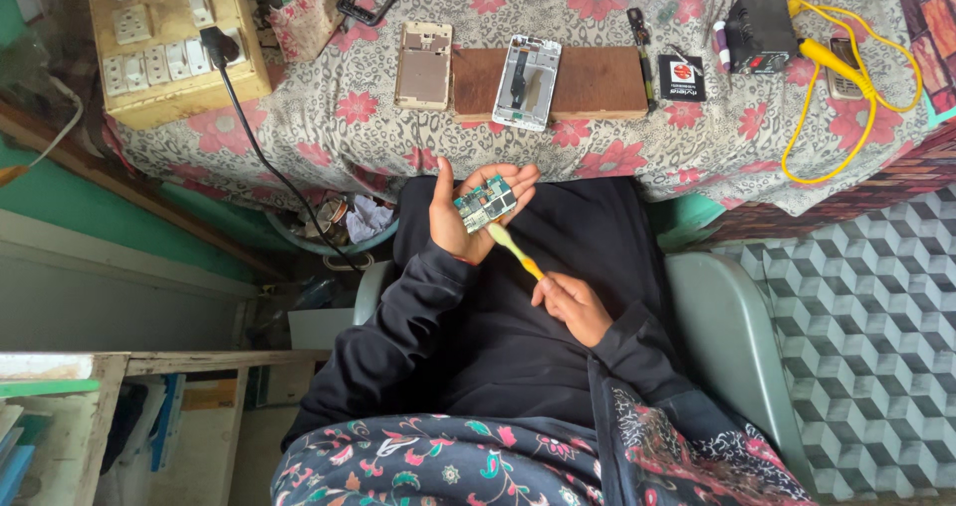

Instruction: The person holds a disassembled phone mainboard in one hand and brushes it with a toothbrush, then brushes the phone's middle frame housing. They place the board into the frame on the bench, press it into place, and use a small tool to work on the assembled phone components.

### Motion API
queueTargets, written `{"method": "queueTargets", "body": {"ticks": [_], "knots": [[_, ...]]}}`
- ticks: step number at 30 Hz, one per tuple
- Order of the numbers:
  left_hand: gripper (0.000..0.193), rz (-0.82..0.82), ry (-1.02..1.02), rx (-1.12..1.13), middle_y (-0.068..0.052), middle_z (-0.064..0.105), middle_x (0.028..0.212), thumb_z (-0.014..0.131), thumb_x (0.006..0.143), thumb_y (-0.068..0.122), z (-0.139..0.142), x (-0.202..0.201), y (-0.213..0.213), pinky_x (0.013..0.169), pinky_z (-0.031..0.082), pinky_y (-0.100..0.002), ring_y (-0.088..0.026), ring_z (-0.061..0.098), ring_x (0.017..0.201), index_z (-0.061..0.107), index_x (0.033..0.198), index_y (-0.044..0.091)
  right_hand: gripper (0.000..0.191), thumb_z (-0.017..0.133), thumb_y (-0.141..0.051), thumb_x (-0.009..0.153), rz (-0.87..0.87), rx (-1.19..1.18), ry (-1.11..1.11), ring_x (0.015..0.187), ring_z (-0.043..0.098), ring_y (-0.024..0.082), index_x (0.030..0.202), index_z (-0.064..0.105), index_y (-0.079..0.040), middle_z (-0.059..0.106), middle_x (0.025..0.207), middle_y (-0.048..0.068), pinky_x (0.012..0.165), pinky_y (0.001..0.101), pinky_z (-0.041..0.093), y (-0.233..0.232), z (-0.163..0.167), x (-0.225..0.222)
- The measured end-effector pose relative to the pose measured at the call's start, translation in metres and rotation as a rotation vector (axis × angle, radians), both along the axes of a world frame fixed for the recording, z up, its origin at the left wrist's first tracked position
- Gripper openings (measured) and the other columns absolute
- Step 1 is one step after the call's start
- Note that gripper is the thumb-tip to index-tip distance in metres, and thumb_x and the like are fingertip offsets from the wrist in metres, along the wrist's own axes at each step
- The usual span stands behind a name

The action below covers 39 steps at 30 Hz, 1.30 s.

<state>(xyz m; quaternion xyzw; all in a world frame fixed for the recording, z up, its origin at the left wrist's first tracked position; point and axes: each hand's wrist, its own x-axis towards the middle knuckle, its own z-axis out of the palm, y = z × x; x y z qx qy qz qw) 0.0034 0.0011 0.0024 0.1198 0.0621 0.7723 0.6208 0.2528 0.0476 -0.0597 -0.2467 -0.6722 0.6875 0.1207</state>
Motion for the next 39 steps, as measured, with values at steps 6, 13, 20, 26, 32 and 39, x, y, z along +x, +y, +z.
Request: {"method": "queueTargets", "body": {"ticks": [6, 13, 20, 26, 32, 39], "knots": [[0.095, 0.015, 0.026, -0.015, -0.037, 0.054, 0.143, 0.024, 0.105, 0.072, 0.0, -0.002, 0.0, 0.121, 0.041, -0.053, -0.046, 0.052, 0.14, 0.057, 0.127, -0.014, 0.036, 0.046, -0.03, 0.109, -0.243, -0.156, 0.016, 0.053, 0.03, 0.003, 0.093, 0.061, -0.002, 0.039, 0.062, -0.007, 0.048, 0.0216, 0.025, 0.003, -0.001, -0.001], [0.096, 0.005, 0.027, -0.016, -0.037, 0.054, 0.142, 0.023, 0.104, 0.073, 0.001, 0.0, -0.001, 0.12, 0.042, -0.054, -0.046, 0.052, 0.138, 0.057, 0.127, -0.014, 0.036, 0.045, -0.029, 0.111, -0.179, -0.116, 0.034, 0.055, 0.033, 0.003, 0.094, 0.061, -0.001, 0.041, 0.063, -0.005, 0.05, 0.0215, 0.028, 0.0, -0.003, -0.002], [0.096, -0.023, 0.053, -0.023, -0.036, 0.054, 0.145, 0.024, 0.103, 0.074, -0.002, 0.002, -0.001, 0.12, 0.041, -0.051, -0.045, 0.052, 0.14, 0.057, 0.129, -0.013, 0.036, 0.042, -0.028, 0.112, -0.165, -0.087, 0.03, 0.054, 0.034, 0.003, 0.093, 0.061, -0.002, 0.042, 0.063, -0.005, 0.05, 0.0208, 0.029, -0.005, 0.007, -0.007], [0.098, -0.046, 0.007, -0.021, -0.037, 0.054, 0.142, 0.023, 0.103, 0.075, -0.005, 0.005, 0.0, 0.12, 0.041, -0.052, -0.045, 0.053, 0.138, 0.057, 0.128, -0.013, 0.034, 0.046, -0.026, 0.111, 0.047, 0.009, -0.041, 0.058, 0.034, 0.002, 0.092, 0.061, -0.002, 0.04, 0.065, -0.007, 0.052, 0.0209, 0.03, -0.02, 0.013, -0.019], [0.097, -0.038, 0.042, -0.028, -0.036, 0.055, 0.143, 0.024, 0.103, 0.074, -0.006, 0.006, 0.0, 0.121, 0.041, -0.052, -0.045, 0.053, 0.138, 0.058, 0.129, -0.013, 0.036, 0.044, -0.027, 0.111, -0.194, -0.121, 0.031, 0.054, 0.033, 0.002, 0.09, 0.06, -0.002, 0.039, 0.063, -0.006, 0.049, 0.0215, 0.027, -0.016, 0.012, -0.023], [0.099, -0.08, 0.022, -0.026, -0.036, 0.056, 0.141, 0.024, 0.102, 0.076, -0.009, 0.009, 0.0, 0.12, 0.04, -0.053, -0.045, 0.053, 0.138, 0.058, 0.127, -0.014, 0.036, 0.045, -0.029, 0.11, -0.036, -0.03, -0.006, 0.057, 0.039, 0.003, 0.091, 0.061, -0.003, 0.044, 0.064, -0.005, 0.052, 0.0206, 0.032, -0.017, 0.01, -0.023]]}}
